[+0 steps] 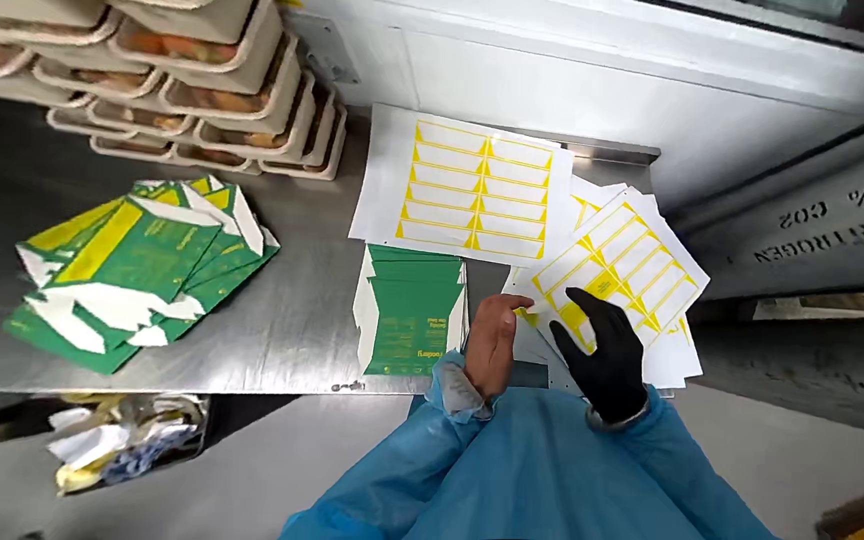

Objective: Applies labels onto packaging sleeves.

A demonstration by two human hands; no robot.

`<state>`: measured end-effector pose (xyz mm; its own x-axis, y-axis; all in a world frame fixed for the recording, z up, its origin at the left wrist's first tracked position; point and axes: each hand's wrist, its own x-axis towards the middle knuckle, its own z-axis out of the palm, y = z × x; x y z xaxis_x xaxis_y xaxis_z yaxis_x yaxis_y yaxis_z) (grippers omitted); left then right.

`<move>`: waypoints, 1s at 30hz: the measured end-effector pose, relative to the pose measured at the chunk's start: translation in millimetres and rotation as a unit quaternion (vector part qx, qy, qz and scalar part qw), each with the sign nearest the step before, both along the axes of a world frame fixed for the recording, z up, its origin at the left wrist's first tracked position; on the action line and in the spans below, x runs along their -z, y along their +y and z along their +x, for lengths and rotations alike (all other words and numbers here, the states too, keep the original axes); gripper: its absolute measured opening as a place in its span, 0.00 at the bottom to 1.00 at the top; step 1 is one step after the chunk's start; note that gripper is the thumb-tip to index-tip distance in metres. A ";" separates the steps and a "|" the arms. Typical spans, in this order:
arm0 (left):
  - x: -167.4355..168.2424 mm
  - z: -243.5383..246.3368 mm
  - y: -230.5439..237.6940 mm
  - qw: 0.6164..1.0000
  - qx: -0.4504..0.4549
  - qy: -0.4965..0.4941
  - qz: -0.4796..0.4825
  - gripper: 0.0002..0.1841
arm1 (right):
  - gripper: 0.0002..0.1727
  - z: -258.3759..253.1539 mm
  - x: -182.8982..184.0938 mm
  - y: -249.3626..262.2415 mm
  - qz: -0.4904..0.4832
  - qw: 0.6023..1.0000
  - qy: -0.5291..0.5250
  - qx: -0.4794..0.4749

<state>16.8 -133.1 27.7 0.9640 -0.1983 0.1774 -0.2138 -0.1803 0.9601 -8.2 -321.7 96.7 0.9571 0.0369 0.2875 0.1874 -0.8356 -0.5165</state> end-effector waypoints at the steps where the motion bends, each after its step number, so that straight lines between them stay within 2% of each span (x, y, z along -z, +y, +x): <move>1: -1.3 0.3 4.3 1.000 -0.004 -0.016 0.020 0.41 | 0.24 2.5 0.7 4.1 -0.110 0.992 -0.056 -0.019; 3: -3.7 0.0 10.7 0.998 -0.008 -0.034 0.047 0.40 | 0.21 7.0 1.3 12.3 -0.238 0.961 -0.126 -0.061; 5: -7.1 -1.6 16.5 0.998 -0.008 -0.035 0.057 0.39 | 0.12 8.2 3.6 20.0 -0.262 0.947 -0.166 -0.083; 7: -10.4 -1.5 23.7 0.999 -0.004 -0.019 0.035 0.39 | 0.08 9.6 3.9 27.5 -0.254 0.945 -0.183 -0.092; 10: -8.0 2.5 36.9 0.991 0.001 0.081 -0.110 0.43 | 0.08 10.9 -0.5 37.6 -0.173 0.967 -0.163 -0.090; 12: 0.7 9.5 48.4 0.954 -0.035 0.159 -0.250 0.44 | 0.08 9.0 -8.7 42.8 -0.078 0.987 -0.115 -0.074; 14: 10.5 12.9 64.4 0.925 -0.072 0.193 -0.319 0.43 | 0.08 5.6 -21.1 48.7 0.024 0.998 -0.051 -0.037; 16: 16.7 10.0 76.6 0.931 -0.080 0.168 -0.315 0.44 | 0.08 7.1 -27.3 54.1 0.110 0.994 0.006 0.009; 18: 12.1 1.0 81.7 0.955 -0.063 0.143 -0.254 0.47 | 0.06 10.7 -26.3 57.9 0.188 0.980 0.047 0.041; 21: 2.7 -8.3 84.6 0.960 -0.062 0.168 -0.214 0.48 | 0.06 15.7 -23.3 67.6 0.276 0.955 0.075 0.077; 26: 3.4 -11.8 87.8 0.952 -0.111 0.154 -0.240 0.43 | 0.05 16.4 -19.7 78.9 0.293 0.948 0.070 0.105; 30: 7.8 -9.7 95.2 0.949 -0.156 0.122 -0.245 0.30 | 0.05 14.2 -18.2 91.6 0.301 0.942 0.084 0.118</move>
<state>7.1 -37.9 19.9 0.9864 0.1519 -0.0622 0.0168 0.2834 0.9588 6.0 -230.1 114.8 0.9519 -0.3049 0.0310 -0.0948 -0.3891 -0.9163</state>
